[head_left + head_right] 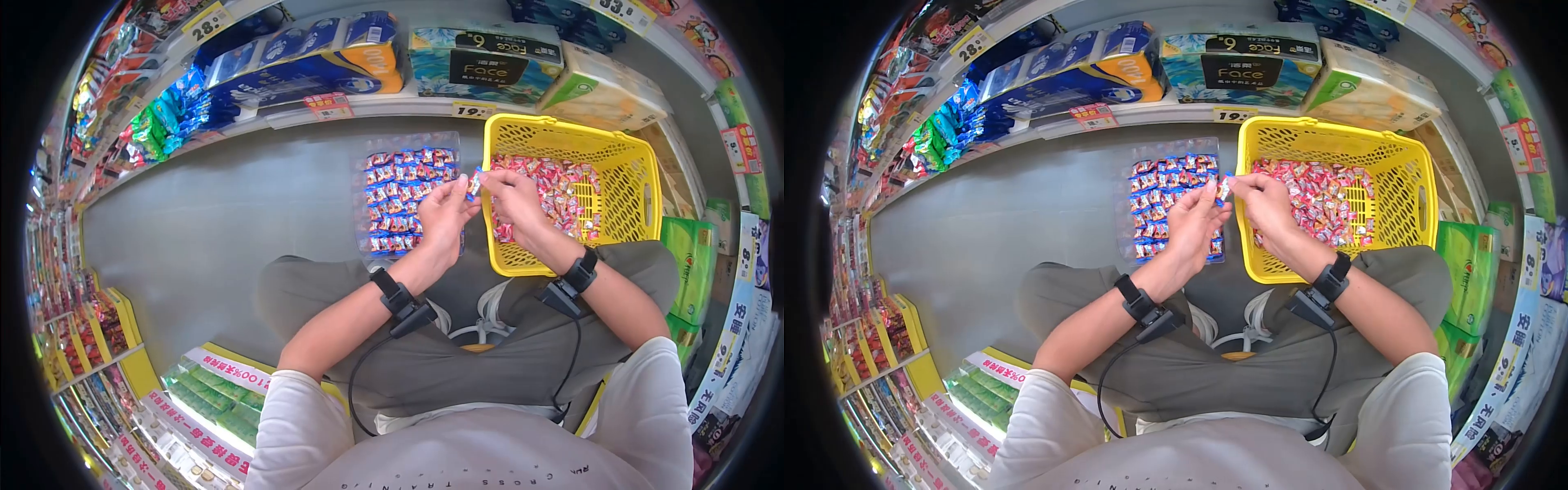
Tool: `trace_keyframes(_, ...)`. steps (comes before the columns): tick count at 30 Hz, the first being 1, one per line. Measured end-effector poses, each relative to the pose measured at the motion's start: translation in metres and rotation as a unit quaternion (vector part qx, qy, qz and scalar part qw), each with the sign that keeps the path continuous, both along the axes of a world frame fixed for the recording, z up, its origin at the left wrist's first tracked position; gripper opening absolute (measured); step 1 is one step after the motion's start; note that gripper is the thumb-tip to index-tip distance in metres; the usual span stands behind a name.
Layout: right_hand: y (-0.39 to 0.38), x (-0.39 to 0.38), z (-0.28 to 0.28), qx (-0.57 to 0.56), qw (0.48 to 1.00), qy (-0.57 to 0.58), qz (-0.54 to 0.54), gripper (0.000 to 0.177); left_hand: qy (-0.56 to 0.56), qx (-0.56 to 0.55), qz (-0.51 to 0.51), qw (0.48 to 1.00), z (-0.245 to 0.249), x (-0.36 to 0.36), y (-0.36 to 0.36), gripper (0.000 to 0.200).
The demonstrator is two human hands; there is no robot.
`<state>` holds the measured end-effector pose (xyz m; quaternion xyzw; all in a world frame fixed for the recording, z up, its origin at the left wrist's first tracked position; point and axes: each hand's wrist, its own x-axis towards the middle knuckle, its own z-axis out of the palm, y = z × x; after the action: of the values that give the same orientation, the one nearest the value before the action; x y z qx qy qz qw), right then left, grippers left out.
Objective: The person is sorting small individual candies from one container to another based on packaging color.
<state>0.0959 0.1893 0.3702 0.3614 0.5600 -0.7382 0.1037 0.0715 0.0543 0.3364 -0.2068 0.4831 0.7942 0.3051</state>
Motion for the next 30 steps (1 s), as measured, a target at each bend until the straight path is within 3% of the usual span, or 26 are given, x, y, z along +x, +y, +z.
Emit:
trace_keyframes(1,0.0,-0.001,0.0,0.004,1.0,0.001,-0.022,0.017,-0.048,0.034,0.019,0.998,0.001,0.002,0.0,0.018)
trace_keyframes(9,-0.007,-0.004,-0.005,-0.033,0.999,-0.02,-0.037,0.011,-0.017,-0.004,0.027,0.999,-0.015,0.018,-0.003,0.014)
trace_keyframes(11,-0.011,-0.003,-0.009,-0.063,0.996,-0.025,-0.064,0.01,-0.048,-0.061,0.115,0.99,-0.024,0.015,-0.003,0.011)
trace_keyframes(16,-0.013,0.001,-0.011,-0.162,0.979,-0.069,-0.106,0.014,-0.093,-0.196,0.199,0.956,-0.086,0.0,-0.029,0.014)
trace_keyframes(18,-0.015,0.004,-0.004,-0.171,0.978,-0.069,-0.097,0.014,-0.108,-0.338,0.244,0.903,-0.109,-0.002,-0.041,0.017)
trace_keyframes(24,-0.01,0.004,-0.011,-0.193,0.975,-0.058,-0.09,0.012,-0.152,-0.381,0.306,0.859,-0.114,-0.005,-0.059,0.018)
trace_keyframes(27,-0.01,0.004,-0.011,-0.191,0.976,-0.056,-0.091,0.013,-0.22,-0.468,0.219,0.828,-0.105,-0.016,-0.07,0.022)
trace_keyframes(30,-0.01,0.005,-0.006,-0.194,0.975,-0.06,-0.092,0.014,-0.245,-0.422,0.251,0.836,-0.115,-0.018,-0.074,0.021)
